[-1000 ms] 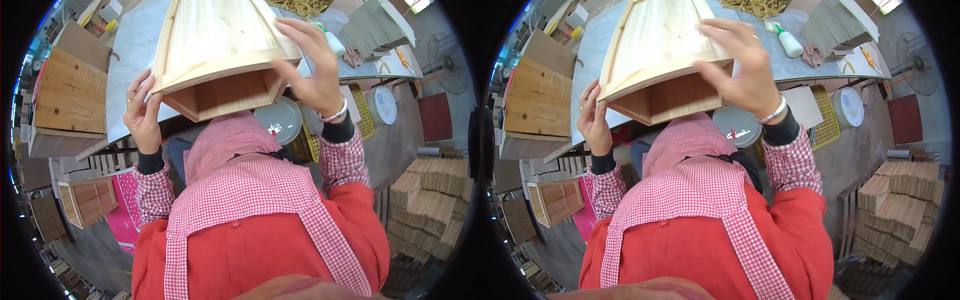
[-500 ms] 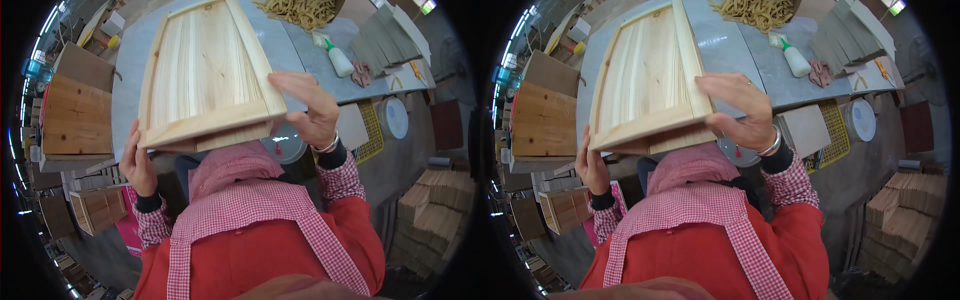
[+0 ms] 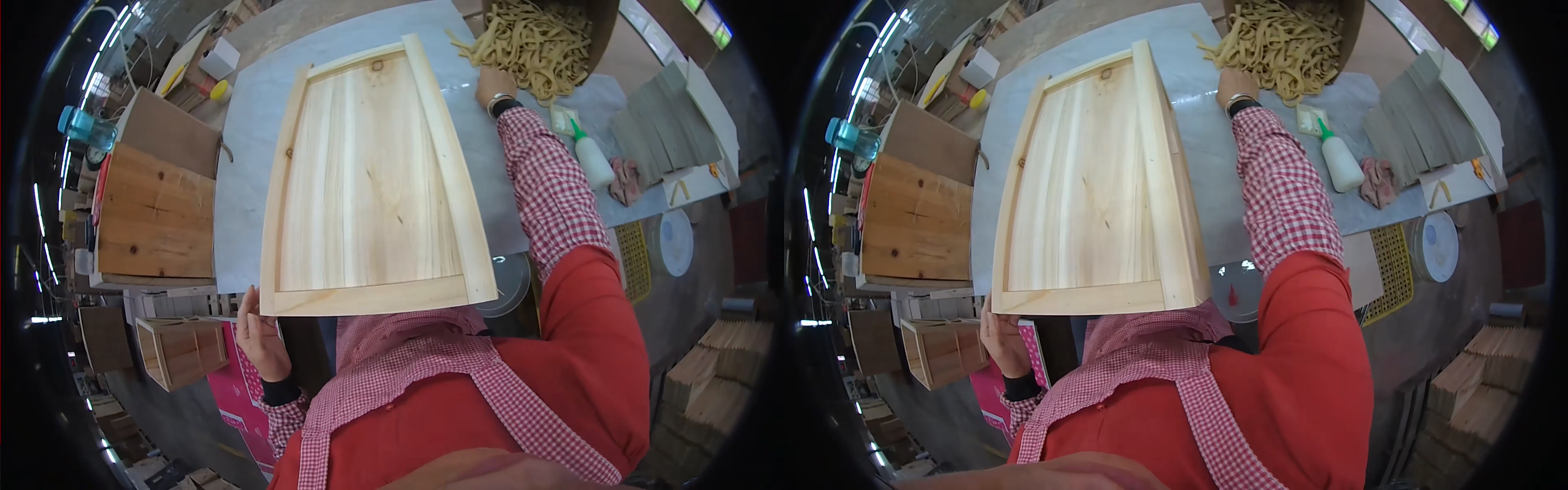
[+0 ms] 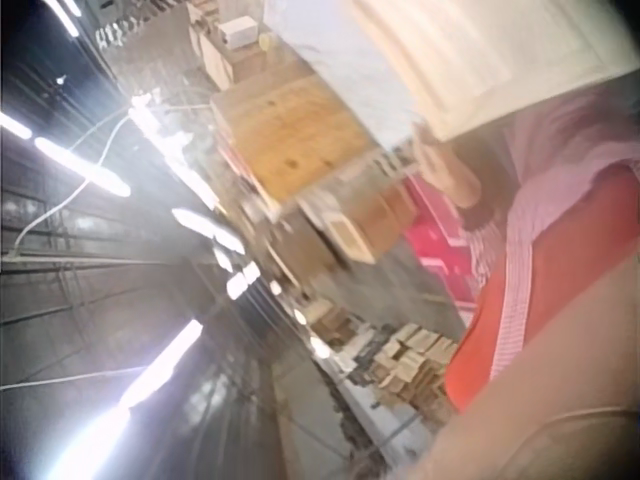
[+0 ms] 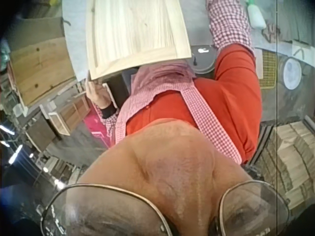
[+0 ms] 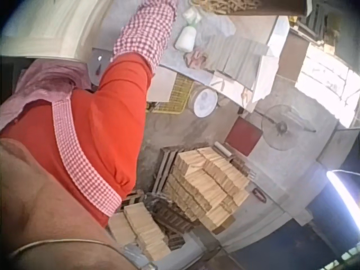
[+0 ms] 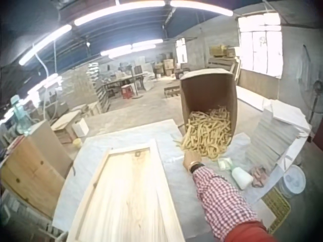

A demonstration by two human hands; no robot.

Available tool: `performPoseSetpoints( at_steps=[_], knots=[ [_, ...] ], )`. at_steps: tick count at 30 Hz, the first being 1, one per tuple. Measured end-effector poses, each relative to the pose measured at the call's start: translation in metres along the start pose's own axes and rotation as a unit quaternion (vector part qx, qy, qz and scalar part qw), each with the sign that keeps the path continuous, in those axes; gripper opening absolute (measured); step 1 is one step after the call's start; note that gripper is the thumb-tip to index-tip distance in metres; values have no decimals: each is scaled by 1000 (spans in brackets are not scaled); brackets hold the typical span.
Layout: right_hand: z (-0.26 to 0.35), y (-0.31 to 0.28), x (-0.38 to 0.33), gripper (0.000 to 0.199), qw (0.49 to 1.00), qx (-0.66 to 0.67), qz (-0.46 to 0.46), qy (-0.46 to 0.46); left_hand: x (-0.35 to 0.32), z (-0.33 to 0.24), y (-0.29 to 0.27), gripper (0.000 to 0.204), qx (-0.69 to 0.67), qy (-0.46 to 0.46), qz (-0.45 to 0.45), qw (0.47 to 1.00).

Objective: The person applies wood glue to several wooden panels and assembles them into a rectangular box structure, eventually securing it with rubber bands.

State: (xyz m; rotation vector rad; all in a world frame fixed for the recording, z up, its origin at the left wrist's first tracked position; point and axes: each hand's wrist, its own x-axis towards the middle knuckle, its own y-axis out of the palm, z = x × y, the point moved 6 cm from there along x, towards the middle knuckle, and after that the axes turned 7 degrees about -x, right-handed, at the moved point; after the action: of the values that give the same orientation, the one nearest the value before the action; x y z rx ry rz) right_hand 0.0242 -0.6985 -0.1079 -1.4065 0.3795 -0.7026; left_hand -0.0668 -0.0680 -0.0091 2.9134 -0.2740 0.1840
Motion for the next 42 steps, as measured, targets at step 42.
performPoseSetpoints(
  at_steps=[42],
  knots=[
    [20, -292, -342, 28, 855, 320, -180, -367, 15, -136, 55, 34, 428, 464, 346, 694]
  ],
)
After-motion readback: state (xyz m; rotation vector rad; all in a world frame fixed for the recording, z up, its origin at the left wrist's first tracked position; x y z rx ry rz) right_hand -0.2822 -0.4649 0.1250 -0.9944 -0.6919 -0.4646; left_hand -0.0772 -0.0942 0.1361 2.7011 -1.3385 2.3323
